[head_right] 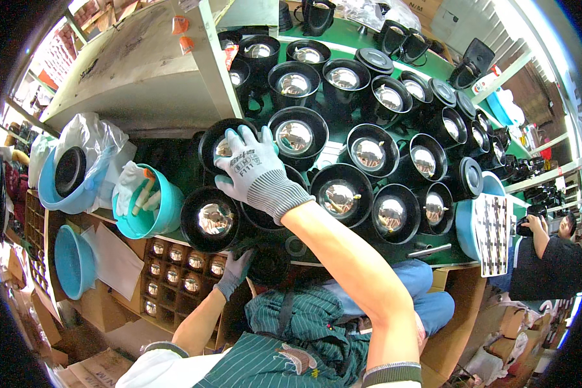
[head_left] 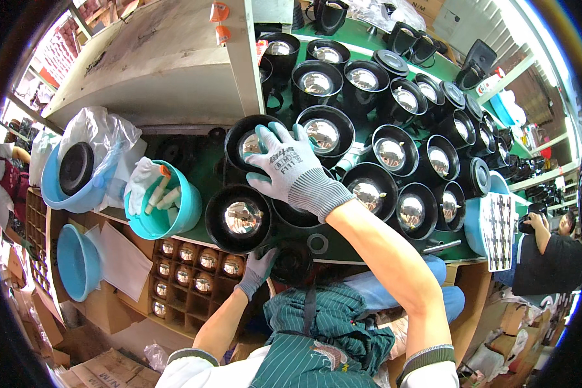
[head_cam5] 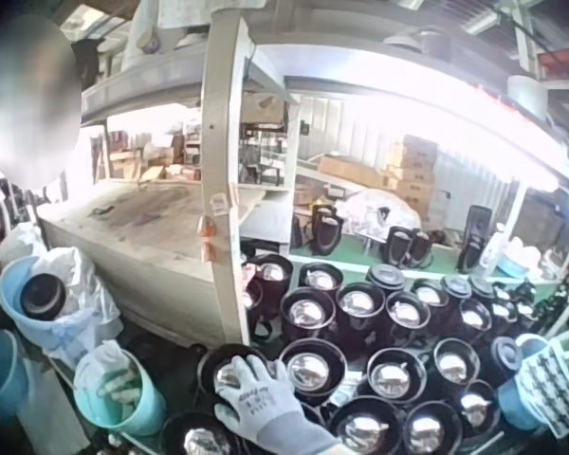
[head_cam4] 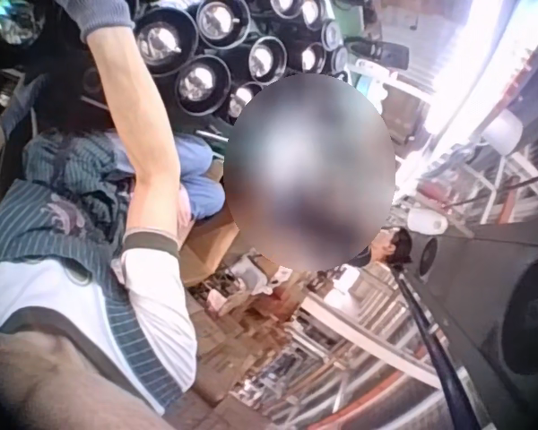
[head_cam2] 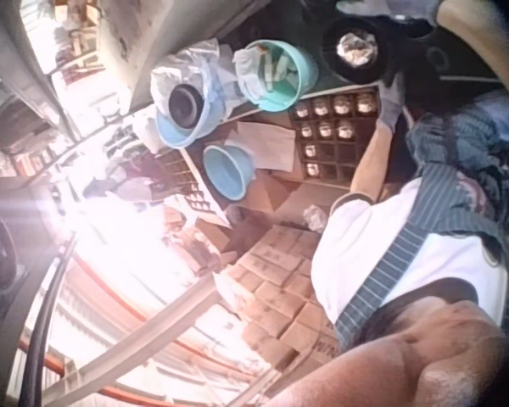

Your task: The person assembles black kettles by inserting a metal rod into the base and attaching a lid. They handle each kettle one at a time, placing finished units on a nearby table.

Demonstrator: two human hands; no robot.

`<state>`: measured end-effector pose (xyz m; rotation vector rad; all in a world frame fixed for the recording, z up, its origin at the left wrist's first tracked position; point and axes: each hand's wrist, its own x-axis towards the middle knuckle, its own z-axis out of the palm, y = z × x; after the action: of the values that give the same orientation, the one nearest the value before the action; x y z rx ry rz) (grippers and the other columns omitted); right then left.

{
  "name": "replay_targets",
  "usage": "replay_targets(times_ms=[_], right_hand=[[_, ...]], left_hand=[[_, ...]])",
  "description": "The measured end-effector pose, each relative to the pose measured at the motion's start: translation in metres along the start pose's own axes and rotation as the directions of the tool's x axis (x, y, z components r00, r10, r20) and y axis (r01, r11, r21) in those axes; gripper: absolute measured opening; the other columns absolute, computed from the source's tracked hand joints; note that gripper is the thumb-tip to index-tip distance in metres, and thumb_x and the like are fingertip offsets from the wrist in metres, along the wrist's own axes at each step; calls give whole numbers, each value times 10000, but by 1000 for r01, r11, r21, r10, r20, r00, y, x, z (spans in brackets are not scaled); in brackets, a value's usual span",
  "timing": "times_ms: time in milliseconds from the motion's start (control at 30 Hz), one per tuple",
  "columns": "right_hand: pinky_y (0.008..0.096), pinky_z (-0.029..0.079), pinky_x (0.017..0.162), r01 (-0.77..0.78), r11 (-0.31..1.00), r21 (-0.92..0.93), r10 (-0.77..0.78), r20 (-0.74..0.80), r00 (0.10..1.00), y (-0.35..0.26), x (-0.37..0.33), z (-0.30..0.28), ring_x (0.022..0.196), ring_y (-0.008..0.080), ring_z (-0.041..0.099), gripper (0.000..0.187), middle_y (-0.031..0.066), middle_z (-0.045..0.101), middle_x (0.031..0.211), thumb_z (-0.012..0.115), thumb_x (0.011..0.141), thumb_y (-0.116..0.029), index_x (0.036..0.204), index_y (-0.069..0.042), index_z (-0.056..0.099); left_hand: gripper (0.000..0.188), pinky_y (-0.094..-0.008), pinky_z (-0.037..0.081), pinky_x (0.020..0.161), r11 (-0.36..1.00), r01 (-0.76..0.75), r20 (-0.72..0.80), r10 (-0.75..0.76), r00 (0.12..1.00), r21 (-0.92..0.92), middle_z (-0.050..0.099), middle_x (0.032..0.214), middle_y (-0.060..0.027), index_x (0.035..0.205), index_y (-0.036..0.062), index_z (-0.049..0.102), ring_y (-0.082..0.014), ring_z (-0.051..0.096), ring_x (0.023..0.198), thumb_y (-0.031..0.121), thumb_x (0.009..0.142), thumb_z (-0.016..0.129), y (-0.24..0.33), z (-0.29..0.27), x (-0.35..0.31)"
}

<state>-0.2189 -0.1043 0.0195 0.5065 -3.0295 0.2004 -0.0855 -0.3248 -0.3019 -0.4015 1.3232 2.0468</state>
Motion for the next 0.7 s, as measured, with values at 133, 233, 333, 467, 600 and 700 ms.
replay_targets(times_ms=[133, 233, 333, 467, 600, 700], right_hand=[[600, 236, 1218, -17, 997, 76, 24, -98, 995, 5, -24, -14, 1481, 360, 349, 482, 198, 418, 1570, 586, 975, -508, 1331, -194, 670], [560, 284, 1196, -8, 994, 113, 34, -226, 974, 5, -61, -27, 1452, 376, 393, 503, 222, 469, 1523, 603, 961, -499, 1339, -172, 656], [530, 365, 1149, 55, 936, 348, 65, -324, 944, 2, -125, -40, 1358, 431, 495, 531, 264, 526, 1446, 676, 937, -408, 1373, -111, 614], [482, 422, 1120, 27, 767, 641, 143, -212, 967, -22, -220, -50, 1349, 412, 518, 733, 261, 523, 1454, 728, 908, -386, 1495, -20, 486], [392, 477, 1063, -258, 303, 917, 419, 115, 900, -34, -291, -24, 1247, 358, 627, 745, 275, 584, 1406, 700, 958, -286, 1553, 16, 369], [432, 528, 957, -395, 293, 871, 578, 168, 798, -24, -324, -21, 1093, 399, 696, 585, 291, 685, 1184, 600, 1006, -294, 1492, -1, 456]], left_hand=[[332, -304, 546, 940, 997, -8, 6, 9, 1000, -71, 692, 1208, -117, 1282, -37, 592, -181, 667, 1059, 66, 981, 685, 3, 1, 1], [329, -302, 539, 956, 999, -27, -13, 27, 1000, -41, 687, 1211, -115, 1286, -41, 584, -186, 669, 1063, 53, 984, 671, 15, 5, -9], [301, -303, 538, 955, 999, -3, -88, 5, 996, 33, 685, 1216, -114, 1276, -51, 602, -183, 665, 1076, 71, 1003, 638, 63, 54, -55], [287, -341, 545, 942, 827, -332, 336, 187, 923, 453, 704, 1202, -152, 1246, -47, 653, -246, 681, 1059, 128, 1033, 574, 114, 99, -119], [285, -402, 541, 946, 178, -803, 698, 413, 585, 568, 698, 1183, -238, 1254, -4, 675, -414, 669, 1062, 87, 999, 586, 125, 149, -136], [291, -332, 529, 964, 948, -77, 338, -34, 940, 310, 717, 1198, -120, 1269, -27, 668, -225, 679, 1080, 132, 1044, 573, 103, 191, -122]])
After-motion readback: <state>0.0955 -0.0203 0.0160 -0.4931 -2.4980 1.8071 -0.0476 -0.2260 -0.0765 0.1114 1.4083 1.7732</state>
